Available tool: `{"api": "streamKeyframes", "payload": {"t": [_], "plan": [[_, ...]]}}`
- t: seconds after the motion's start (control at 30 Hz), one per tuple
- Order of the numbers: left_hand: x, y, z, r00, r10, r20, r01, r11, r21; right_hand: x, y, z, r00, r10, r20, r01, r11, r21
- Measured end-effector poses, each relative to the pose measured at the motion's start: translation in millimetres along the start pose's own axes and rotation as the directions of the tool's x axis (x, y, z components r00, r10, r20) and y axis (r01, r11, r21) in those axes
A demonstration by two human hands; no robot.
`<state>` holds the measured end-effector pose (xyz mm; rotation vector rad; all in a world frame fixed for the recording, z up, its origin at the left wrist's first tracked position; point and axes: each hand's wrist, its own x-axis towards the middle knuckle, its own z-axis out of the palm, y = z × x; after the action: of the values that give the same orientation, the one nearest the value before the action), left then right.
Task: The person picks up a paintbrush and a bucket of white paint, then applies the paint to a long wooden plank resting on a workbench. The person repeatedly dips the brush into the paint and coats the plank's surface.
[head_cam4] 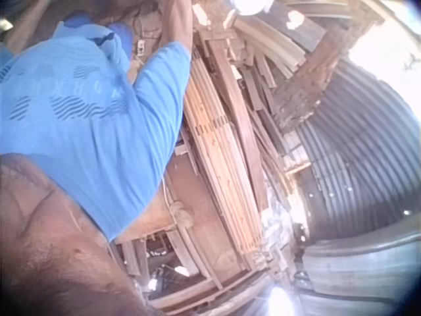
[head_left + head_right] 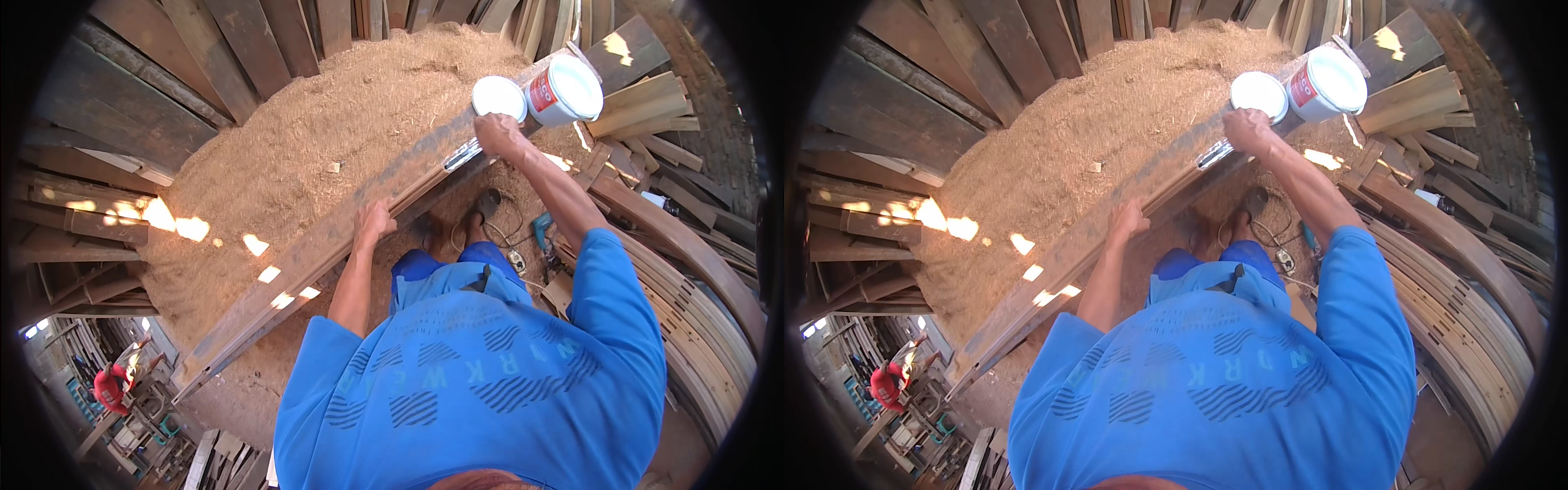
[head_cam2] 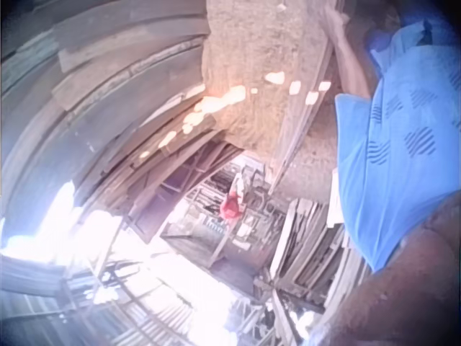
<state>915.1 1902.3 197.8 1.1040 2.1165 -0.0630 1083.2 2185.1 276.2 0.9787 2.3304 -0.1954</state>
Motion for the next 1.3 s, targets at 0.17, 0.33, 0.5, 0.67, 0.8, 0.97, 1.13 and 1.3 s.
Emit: {"api": "streamKeyframes", "payload": {"t": [0.17,0.33,0.5,0.67,0.8,0.97,1.13,1.3], "plan": [[-1.6,0.8,-1.0,1.000,-0.002,-0.006,0.002,1.000,0.003,-7.0,54.0,-4.1,0.991,0.134,0.016,-0.135,0.988,0.074],[5.4,-5.6,8.6,1.000,0.029,-0.012,-0.029,1.000,-0.011,-54.5,82.0,71.1,0.942,0.169,-0.291,-0.026,0.898,0.440],[5.1,-4.9,7.9,0.999,0.031,-0.008,-0.031,0.999,-0.017,-77.9,37.1,145.9,0.905,0.273,-0.327,0.076,0.651,0.755],[5.5,-0.8,3.5,1.000,0.017,0.016,-0.017,1.000,-0.001,-57.6,32.8,178.2,0.786,0.519,-0.337,0.061,0.476,0.877],[6.4,-6.6,4.9,0.998,0.010,0.058,-0.011,1.000,0.010,-62.4,18.1,173.0,0.880,0.472,-0.043,-0.008,0.105,0.994],[9.0,-7.0,9.0,0.999,-0.006,0.051,0.004,0.999,0.048,-57.7,14.7,180.4,0.895,0.439,-0.079,0.051,0.074,0.996],[9.3,-2.3,4.6,0.997,-0.012,0.073,0.007,0.998,0.060,-50.2,9.4,181.0,0.866,0.445,-0.227,0.091,0.307,0.947],[4.6,0.2,0.7,0.997,-0.012,0.075,0.008,0.998,0.059,-77.8,-25.3,181.4,0.949,0.226,-0.220,0.130,0.355,0.926]]}}
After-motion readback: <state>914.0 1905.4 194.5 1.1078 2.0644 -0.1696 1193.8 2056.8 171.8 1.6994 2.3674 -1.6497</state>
